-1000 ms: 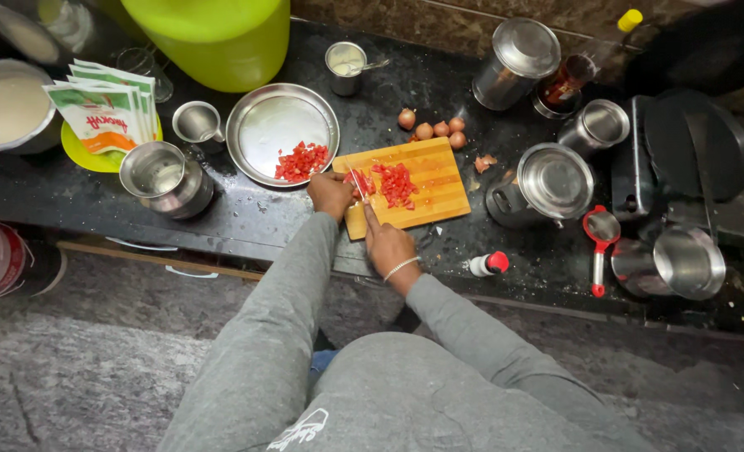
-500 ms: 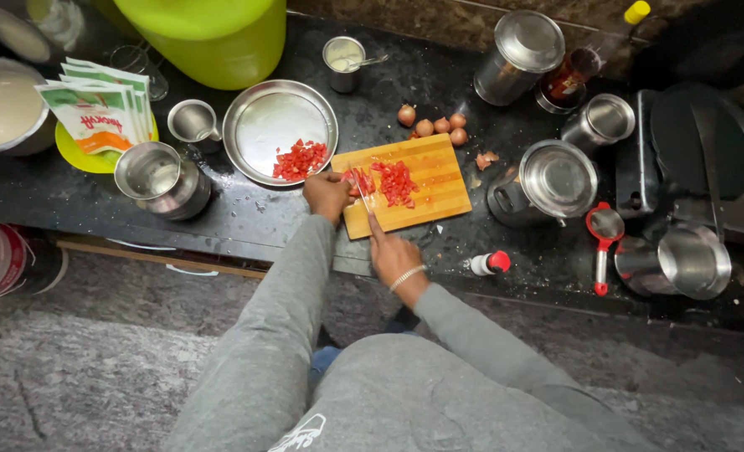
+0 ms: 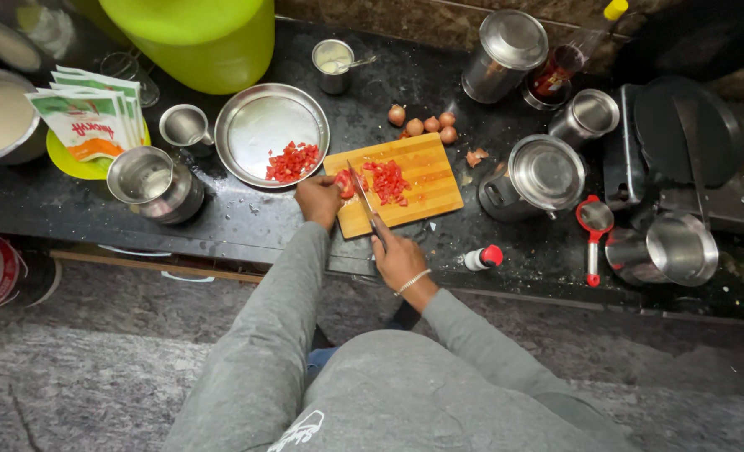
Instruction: The person chops tomatoes on a wooden cutting board using a knife. They repeatedly slice the tomatoes into small pieces and transfer them into a metal plate. The person also wipes the cutting board with their hand during the process.
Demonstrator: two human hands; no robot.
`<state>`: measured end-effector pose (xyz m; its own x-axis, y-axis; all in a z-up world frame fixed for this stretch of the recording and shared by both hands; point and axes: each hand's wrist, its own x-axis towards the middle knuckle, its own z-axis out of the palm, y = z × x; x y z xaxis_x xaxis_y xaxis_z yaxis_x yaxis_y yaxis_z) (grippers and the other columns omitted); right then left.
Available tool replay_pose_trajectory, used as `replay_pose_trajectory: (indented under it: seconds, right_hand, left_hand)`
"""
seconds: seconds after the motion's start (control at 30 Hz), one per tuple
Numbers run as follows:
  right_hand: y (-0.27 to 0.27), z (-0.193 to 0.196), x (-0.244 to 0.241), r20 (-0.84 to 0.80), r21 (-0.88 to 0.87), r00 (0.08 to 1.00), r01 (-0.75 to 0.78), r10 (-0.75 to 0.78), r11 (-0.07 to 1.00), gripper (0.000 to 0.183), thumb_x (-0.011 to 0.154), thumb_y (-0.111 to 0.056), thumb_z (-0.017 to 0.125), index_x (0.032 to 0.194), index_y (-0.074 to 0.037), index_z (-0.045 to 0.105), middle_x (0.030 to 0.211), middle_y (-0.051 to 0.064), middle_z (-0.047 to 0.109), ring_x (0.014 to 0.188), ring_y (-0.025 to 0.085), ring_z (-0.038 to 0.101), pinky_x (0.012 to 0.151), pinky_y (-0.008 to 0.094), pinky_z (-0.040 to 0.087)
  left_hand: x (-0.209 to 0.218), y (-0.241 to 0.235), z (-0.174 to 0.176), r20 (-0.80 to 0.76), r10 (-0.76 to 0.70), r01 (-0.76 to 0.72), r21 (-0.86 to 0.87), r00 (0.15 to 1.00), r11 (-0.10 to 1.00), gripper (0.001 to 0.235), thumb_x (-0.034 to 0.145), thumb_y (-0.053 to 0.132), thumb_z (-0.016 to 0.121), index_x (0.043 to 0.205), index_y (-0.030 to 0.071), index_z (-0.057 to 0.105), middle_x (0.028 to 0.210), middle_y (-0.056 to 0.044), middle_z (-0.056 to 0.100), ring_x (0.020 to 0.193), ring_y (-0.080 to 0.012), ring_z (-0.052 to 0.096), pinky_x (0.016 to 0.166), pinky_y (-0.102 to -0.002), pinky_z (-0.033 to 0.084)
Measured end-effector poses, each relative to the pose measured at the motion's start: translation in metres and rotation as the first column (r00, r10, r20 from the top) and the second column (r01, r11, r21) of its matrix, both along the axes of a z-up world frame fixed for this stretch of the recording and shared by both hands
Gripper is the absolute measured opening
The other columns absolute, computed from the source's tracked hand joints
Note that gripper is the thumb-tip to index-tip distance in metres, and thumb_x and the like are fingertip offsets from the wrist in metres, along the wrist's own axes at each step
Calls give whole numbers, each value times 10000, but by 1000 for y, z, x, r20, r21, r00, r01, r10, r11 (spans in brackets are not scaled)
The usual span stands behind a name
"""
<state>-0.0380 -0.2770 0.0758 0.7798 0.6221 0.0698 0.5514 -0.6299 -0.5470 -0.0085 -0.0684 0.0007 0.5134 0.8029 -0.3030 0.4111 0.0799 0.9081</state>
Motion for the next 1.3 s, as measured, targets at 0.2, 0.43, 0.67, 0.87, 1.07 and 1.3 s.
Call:
replay_pose_trajectory:
  seconds: [0.2, 0.43, 0.67, 0.87, 1.07, 1.3]
  right_hand:
    - [19, -10, 8, -86, -62, 996, -6, 1, 998, 540, 1004, -308, 548, 1530, -216, 469, 794, 272, 693, 747, 477, 669, 713, 582, 521]
    - [30, -28, 20, -69, 62, 997, -32, 36, 998, 547, 1015, -285, 532, 1543, -172, 449, 843, 300, 683, 786, 506, 657, 716, 590, 512]
    - [62, -50, 45, -37, -70, 997, -65, 62, 995, 524, 1007, -273, 534, 1517, -169, 476, 793, 268, 691, 736, 482, 665, 694, 589, 517]
    - [37, -42, 23, -28, -187, 996, -93, 89, 978, 549, 1009, -266, 525, 1543, -166, 448, 740, 265, 678, 666, 494, 657, 654, 609, 522]
    - [-15, -2, -4, -12, -325, 987, -156, 161, 933, 607, 975, -253, 530, 1564, -180, 403, 734, 215, 708, 625, 461, 672, 607, 601, 534]
    - [-10, 13, -2, -8, -141, 999, -45, 44, 989, 525, 999, -309, 574, 1509, -246, 470, 749, 208, 705, 667, 444, 677, 618, 573, 531]
  left_hand:
    - [0, 5, -2, -2, -18, 18, 45, 1000, 999, 173, 758, 5, 719, 910, -13, 799, 752, -174, 768, 586, -241, 759, 550, -336, 616]
    - [5, 7, -16, -26, -57, 61, 186, 998, 981, 137, 747, 33, 771, 864, -31, 800, 722, -220, 747, 594, -268, 748, 591, -359, 595]
    - [9, 12, -19, -10, -18, 19, 70, 1000, 997, 132, 721, -38, 737, 844, -62, 777, 735, -212, 749, 584, -263, 755, 526, -351, 622]
    - [9, 10, -3, -62, 22, -26, -62, 998, 998, 108, 712, -50, 740, 818, -54, 758, 712, -186, 741, 562, -257, 751, 512, -345, 622]
    - [5, 14, 8, 2, 20, -19, -161, 1000, 987, 43, 737, -67, 709, 775, -72, 728, 666, -186, 720, 516, -254, 719, 459, -354, 581]
    - [3, 18, 14, -23, -11, 6, -194, 1000, 981, 85, 804, -37, 682, 734, -67, 719, 649, -156, 721, 511, -225, 725, 458, -322, 580]
